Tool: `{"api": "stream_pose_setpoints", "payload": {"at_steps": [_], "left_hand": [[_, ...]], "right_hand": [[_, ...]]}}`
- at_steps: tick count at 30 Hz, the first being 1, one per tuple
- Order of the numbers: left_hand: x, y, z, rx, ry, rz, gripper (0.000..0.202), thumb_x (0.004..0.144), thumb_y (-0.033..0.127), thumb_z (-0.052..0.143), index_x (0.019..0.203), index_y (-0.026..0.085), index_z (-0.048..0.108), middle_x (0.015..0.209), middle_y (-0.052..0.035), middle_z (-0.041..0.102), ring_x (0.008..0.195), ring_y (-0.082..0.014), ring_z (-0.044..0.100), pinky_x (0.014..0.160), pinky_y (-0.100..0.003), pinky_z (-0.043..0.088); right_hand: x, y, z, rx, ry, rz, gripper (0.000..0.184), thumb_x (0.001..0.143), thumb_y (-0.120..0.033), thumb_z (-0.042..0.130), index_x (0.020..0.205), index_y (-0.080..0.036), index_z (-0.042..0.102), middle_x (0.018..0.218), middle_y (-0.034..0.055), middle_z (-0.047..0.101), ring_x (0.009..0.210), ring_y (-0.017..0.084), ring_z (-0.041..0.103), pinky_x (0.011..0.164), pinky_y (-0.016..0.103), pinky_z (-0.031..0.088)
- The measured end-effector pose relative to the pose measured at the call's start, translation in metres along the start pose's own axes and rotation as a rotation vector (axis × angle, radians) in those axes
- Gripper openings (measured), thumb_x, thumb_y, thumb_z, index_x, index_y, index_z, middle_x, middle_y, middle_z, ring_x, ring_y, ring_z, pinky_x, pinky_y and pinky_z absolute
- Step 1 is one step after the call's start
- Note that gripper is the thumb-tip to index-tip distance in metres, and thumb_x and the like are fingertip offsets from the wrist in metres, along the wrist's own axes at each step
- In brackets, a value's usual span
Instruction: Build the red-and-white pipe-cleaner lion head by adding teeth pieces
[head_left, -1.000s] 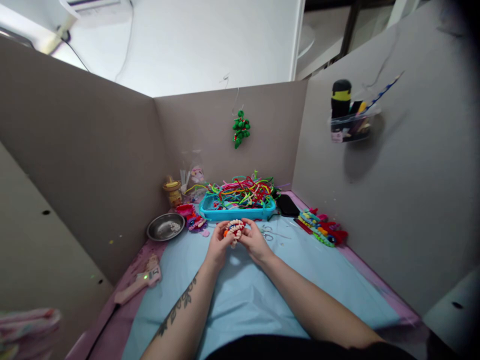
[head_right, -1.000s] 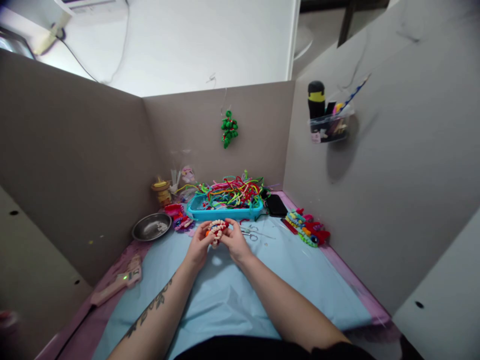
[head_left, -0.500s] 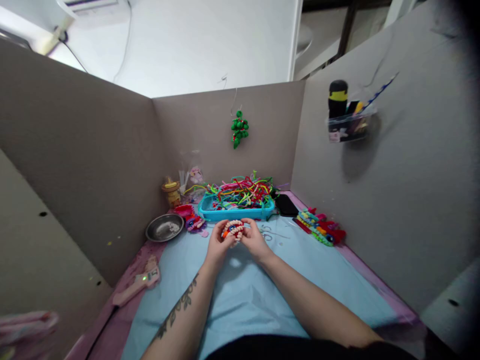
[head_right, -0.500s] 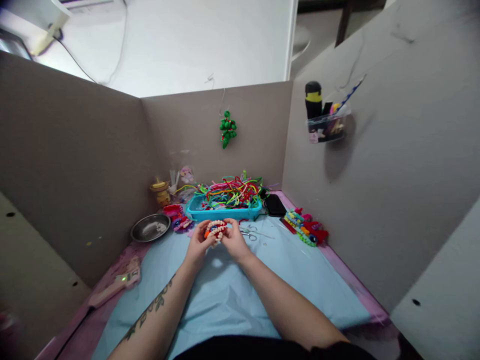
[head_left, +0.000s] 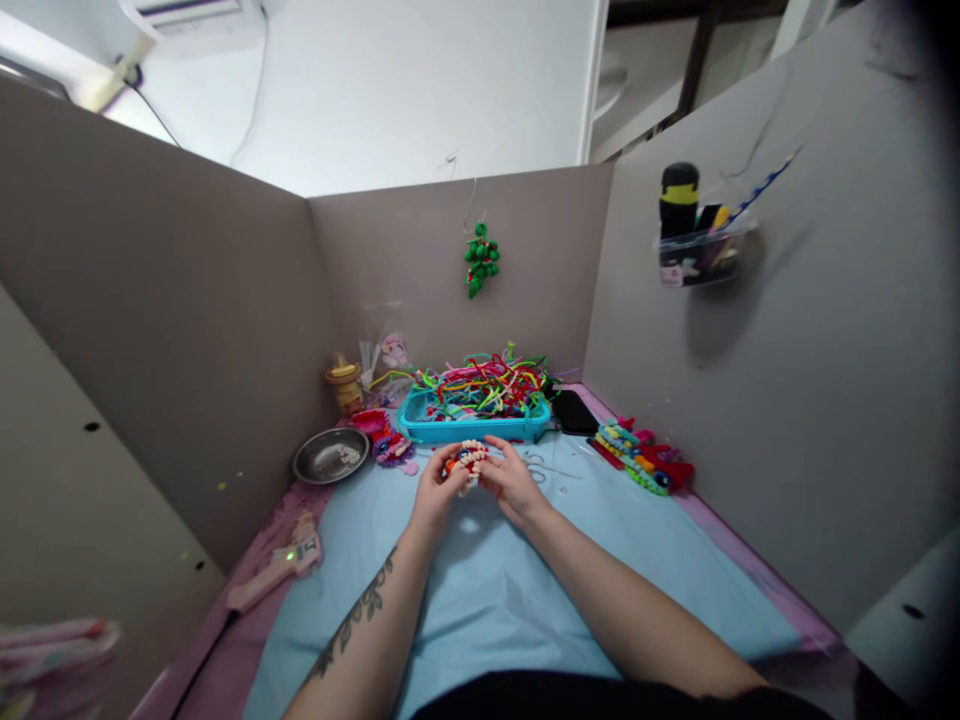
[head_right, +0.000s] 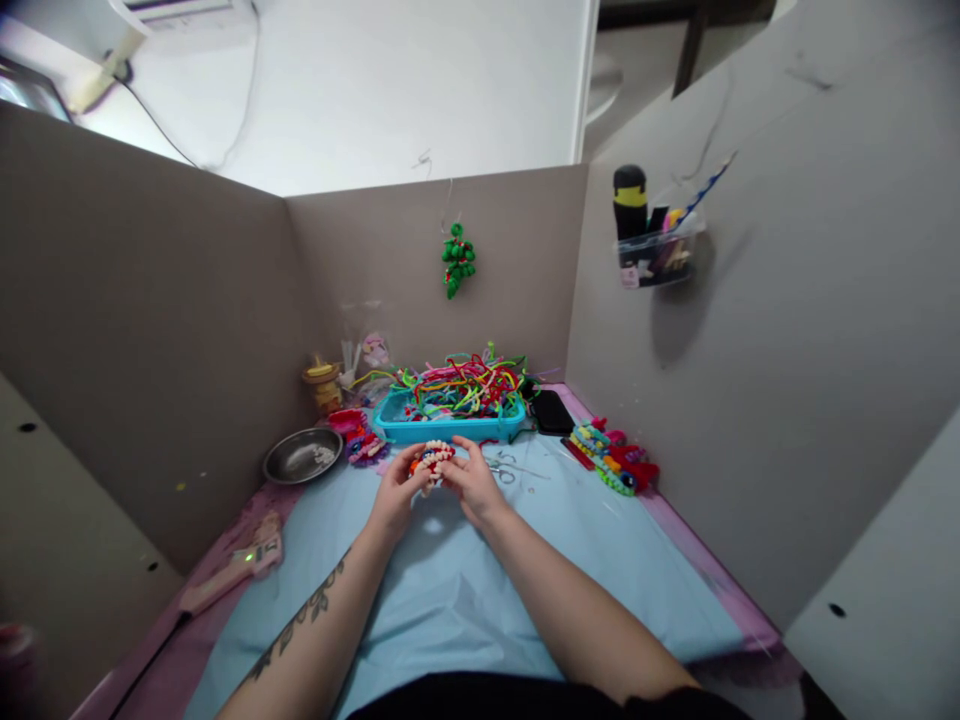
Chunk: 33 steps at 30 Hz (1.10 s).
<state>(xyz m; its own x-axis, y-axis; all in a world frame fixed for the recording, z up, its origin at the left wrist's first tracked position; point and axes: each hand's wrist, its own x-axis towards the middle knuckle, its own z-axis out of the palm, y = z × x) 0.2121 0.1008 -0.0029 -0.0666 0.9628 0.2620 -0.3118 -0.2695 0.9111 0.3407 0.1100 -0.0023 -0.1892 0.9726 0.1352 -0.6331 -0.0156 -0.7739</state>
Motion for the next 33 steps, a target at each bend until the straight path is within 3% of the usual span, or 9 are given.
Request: {"api": "stream_pose_setpoints", "payload": {"at_steps": [10, 18, 27, 30, 33], "left_hand": [[-0.003, 0.001, 0.0, 0.031, -0.071, 0.043, 0.038, 0.065, 0.022, 0.069, 0.103, 0.019, 0.065, 0.113, -0.0084, 0.062, 0.106, -0.0243, 0.055, 0.093, -0.035, 0.039], [0.0, -0.012, -0.003, 0.038, -0.062, 0.059, 0.035, 0.073, 0.026, 0.064, 0.107, 0.02, 0.061, 0.114, -0.0074, 0.06, 0.107, -0.0223, 0.053, 0.094, -0.035, 0.039], [0.0, -0.009, -0.002, -0.037, -0.047, 0.052, 0.043, 0.074, 0.027, 0.063, 0.116, 0.023, 0.054, 0.117, -0.0071, 0.057, 0.111, -0.0229, 0.051, 0.095, -0.037, 0.039], [0.001, -0.005, -0.005, -0.089, 0.012, 0.063, 0.045, 0.076, 0.029, 0.06, 0.12, 0.024, 0.051, 0.119, -0.0076, 0.054, 0.116, -0.0228, 0.047, 0.095, -0.036, 0.039], [0.001, 0.002, -0.007, -0.162, 0.035, 0.071, 0.046, 0.078, 0.029, 0.058, 0.122, 0.026, 0.047, 0.124, -0.0086, 0.05, 0.12, -0.0228, 0.044, 0.095, -0.035, 0.039]], "right_hand": [[0.0, 0.004, 0.002, 0.065, 0.061, -0.024, 0.059, 0.058, -0.02, 0.076, 0.106, -0.022, 0.042, 0.078, -0.0011, 0.066, 0.065, 0.014, 0.063, 0.062, 0.027, 0.05], [0.002, 0.005, -0.001, 0.123, 0.06, -0.054, 0.052, 0.057, -0.019, 0.078, 0.097, -0.022, 0.045, 0.082, -0.0008, 0.066, 0.071, 0.014, 0.064, 0.066, 0.027, 0.05], [0.006, 0.007, -0.007, 0.122, 0.078, -0.048, 0.054, 0.057, -0.018, 0.078, 0.101, -0.022, 0.047, 0.081, -0.0012, 0.066, 0.068, 0.013, 0.063, 0.064, 0.026, 0.049], [0.006, 0.006, -0.008, 0.146, 0.054, 0.005, 0.05, 0.058, -0.015, 0.076, 0.1, -0.022, 0.049, 0.087, -0.0001, 0.065, 0.071, 0.013, 0.063, 0.063, 0.025, 0.049], [0.005, 0.001, -0.008, 0.229, -0.051, 0.049, 0.043, 0.061, -0.015, 0.073, 0.098, -0.021, 0.052, 0.094, 0.0013, 0.065, 0.081, 0.015, 0.063, 0.073, 0.029, 0.05]]}}
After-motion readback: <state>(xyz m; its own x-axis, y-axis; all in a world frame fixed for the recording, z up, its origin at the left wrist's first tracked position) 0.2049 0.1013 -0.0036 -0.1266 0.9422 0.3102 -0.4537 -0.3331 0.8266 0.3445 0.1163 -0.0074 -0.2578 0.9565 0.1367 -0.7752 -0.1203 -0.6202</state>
